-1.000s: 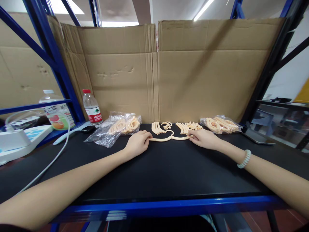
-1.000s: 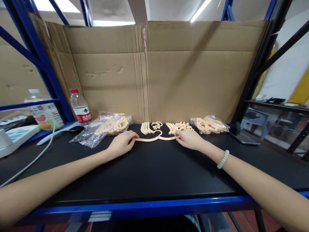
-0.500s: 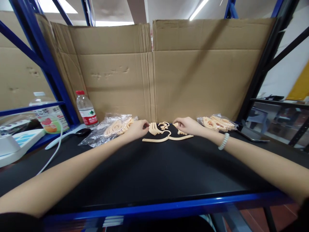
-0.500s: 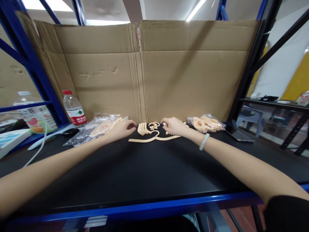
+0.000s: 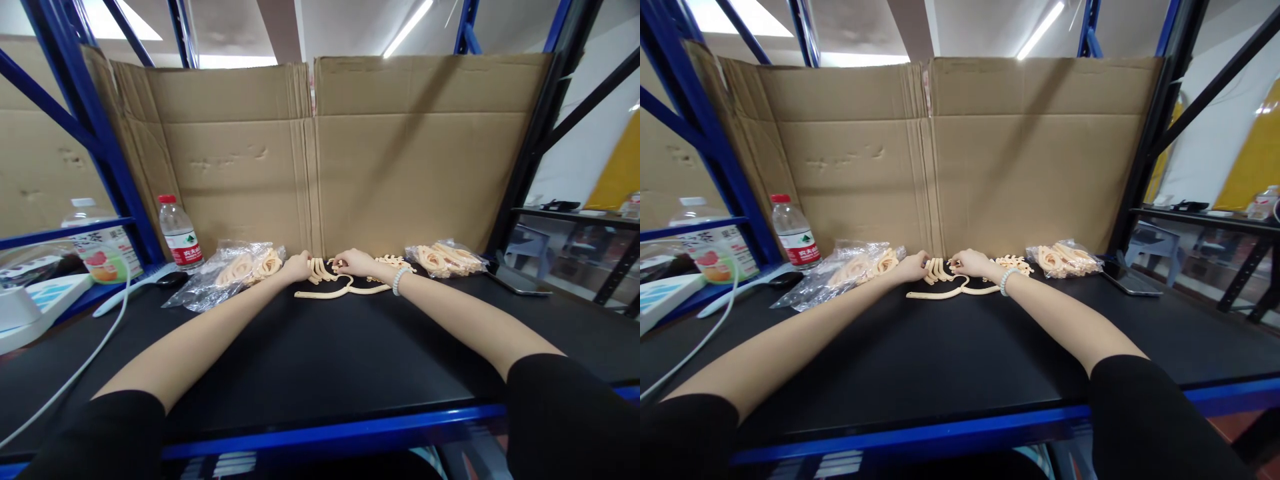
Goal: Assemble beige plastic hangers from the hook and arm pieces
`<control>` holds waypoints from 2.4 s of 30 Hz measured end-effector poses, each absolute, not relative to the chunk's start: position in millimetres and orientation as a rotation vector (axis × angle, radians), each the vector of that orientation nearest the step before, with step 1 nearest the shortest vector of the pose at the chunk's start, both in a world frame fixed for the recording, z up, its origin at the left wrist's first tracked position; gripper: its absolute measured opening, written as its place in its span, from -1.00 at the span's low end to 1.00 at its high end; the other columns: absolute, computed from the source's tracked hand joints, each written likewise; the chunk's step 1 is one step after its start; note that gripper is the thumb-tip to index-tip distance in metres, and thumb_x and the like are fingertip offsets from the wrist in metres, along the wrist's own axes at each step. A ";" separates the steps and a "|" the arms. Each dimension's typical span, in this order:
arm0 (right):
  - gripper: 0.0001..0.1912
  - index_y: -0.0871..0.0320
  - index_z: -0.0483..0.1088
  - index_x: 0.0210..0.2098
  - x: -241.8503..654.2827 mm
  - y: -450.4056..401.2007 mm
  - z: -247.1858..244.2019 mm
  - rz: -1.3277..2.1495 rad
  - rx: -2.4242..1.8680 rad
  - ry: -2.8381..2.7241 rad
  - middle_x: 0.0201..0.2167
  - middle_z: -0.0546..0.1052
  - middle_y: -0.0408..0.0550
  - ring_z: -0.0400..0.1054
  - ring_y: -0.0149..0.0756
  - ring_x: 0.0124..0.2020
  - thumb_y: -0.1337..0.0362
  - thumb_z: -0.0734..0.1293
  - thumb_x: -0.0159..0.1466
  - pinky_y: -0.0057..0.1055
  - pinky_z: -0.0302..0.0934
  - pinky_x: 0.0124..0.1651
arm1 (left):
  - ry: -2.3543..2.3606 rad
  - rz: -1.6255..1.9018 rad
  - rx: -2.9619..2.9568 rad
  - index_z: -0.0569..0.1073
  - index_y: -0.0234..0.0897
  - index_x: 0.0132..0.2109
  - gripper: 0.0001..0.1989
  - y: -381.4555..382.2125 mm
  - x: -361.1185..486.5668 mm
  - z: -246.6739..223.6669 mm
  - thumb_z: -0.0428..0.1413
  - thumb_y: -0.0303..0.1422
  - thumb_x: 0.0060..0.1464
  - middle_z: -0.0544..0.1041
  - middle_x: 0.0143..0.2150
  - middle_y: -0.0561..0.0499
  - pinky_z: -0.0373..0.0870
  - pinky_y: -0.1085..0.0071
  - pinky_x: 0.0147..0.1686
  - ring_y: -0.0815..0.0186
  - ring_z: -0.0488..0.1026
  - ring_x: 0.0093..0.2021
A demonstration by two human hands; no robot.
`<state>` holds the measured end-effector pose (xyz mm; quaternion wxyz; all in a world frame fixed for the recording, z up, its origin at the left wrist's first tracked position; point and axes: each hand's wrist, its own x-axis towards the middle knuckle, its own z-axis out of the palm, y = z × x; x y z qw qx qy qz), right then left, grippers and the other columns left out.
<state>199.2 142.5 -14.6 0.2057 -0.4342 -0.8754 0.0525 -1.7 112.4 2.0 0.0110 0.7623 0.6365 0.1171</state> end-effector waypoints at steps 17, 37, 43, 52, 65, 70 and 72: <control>-0.95 0.26 0.35 -0.32 210.1 117.0 36.8 1.047 -0.969 -1.413 -0.42 0.53 0.03 0.44 -0.41 -0.42 0.45 0.26 0.28 -0.51 0.39 -0.30 | 2.133 0.455 2.217 0.36 -0.35 0.02 -0.67 122.1 3.3 7.2 0.09 -0.24 0.19 0.44 -0.05 -0.11 0.39 0.15 -0.09 0.20 0.44 -0.09; -0.77 0.24 0.46 -0.41 223.3 1.3 -30.4 1.546 -0.754 -1.333 -0.36 0.48 -0.08 0.43 -0.37 -0.29 0.33 0.54 -0.01 -0.42 0.36 -0.07 | 0.879 1.316 1.885 0.28 -0.28 -0.20 -0.75 -9.5 -2.4 -28.0 0.09 -0.20 0.09 0.50 -0.24 -0.03 0.51 0.28 -0.19 0.24 0.50 -0.18; -0.71 0.26 0.45 -0.41 221.9 -4.6 -34.1 1.722 -0.741 -1.320 -0.23 0.50 0.01 0.43 -0.25 -0.14 0.25 0.56 -0.02 -0.35 0.33 0.01 | 0.823 1.277 1.859 0.27 -0.28 -0.23 -0.72 -16.3 0.0 -30.0 0.19 -0.26 0.00 0.53 -0.25 -0.04 0.48 0.24 -0.09 0.23 0.52 -0.18; -0.67 0.29 0.38 -0.33 224.2 -8.3 -33.9 1.868 -0.691 -1.350 -0.24 0.51 0.11 0.44 -0.05 -0.09 0.23 0.53 0.08 -0.22 0.29 0.06 | 0.749 1.313 1.897 0.31 -0.31 -0.24 -0.76 -22.8 -0.8 -31.0 0.22 -0.34 0.01 0.50 -0.27 -0.02 0.51 0.28 -0.18 0.22 0.53 -0.19; -0.71 0.27 0.38 -0.35 221.5 -10.5 -34.8 1.790 -0.689 -1.436 -0.33 0.53 0.03 0.48 -0.19 -0.21 0.25 0.52 0.08 -0.36 0.36 -0.08 | 0.695 1.301 1.954 0.39 -0.32 -0.27 -0.84 -26.9 0.4 -31.9 0.22 -0.39 0.02 0.48 -0.27 -0.02 0.52 0.27 -0.14 0.22 0.53 -0.20; -0.69 0.24 0.37 -0.40 216.2 -13.2 -36.2 1.685 -0.678 -1.458 -0.42 0.52 -0.05 0.49 -0.27 -0.31 0.19 0.52 0.07 -0.40 0.36 -0.18 | 0.710 1.313 1.961 0.41 -0.32 -0.28 -0.85 -28.9 1.8 -29.6 0.22 -0.38 0.02 0.47 -0.29 -0.01 0.53 0.28 -0.15 0.23 0.53 -0.21; -0.67 0.23 0.36 -0.41 214.0 -14.6 -36.1 1.640 -0.681 -1.460 -0.45 0.51 -0.06 0.48 -0.30 -0.35 0.17 0.53 0.05 -0.41 0.36 -0.21 | 0.711 1.313 1.965 0.41 -0.32 -0.29 -0.85 -29.3 2.0 -29.3 0.22 -0.37 0.02 0.46 -0.29 -0.01 0.53 0.28 -0.16 0.23 0.53 -0.22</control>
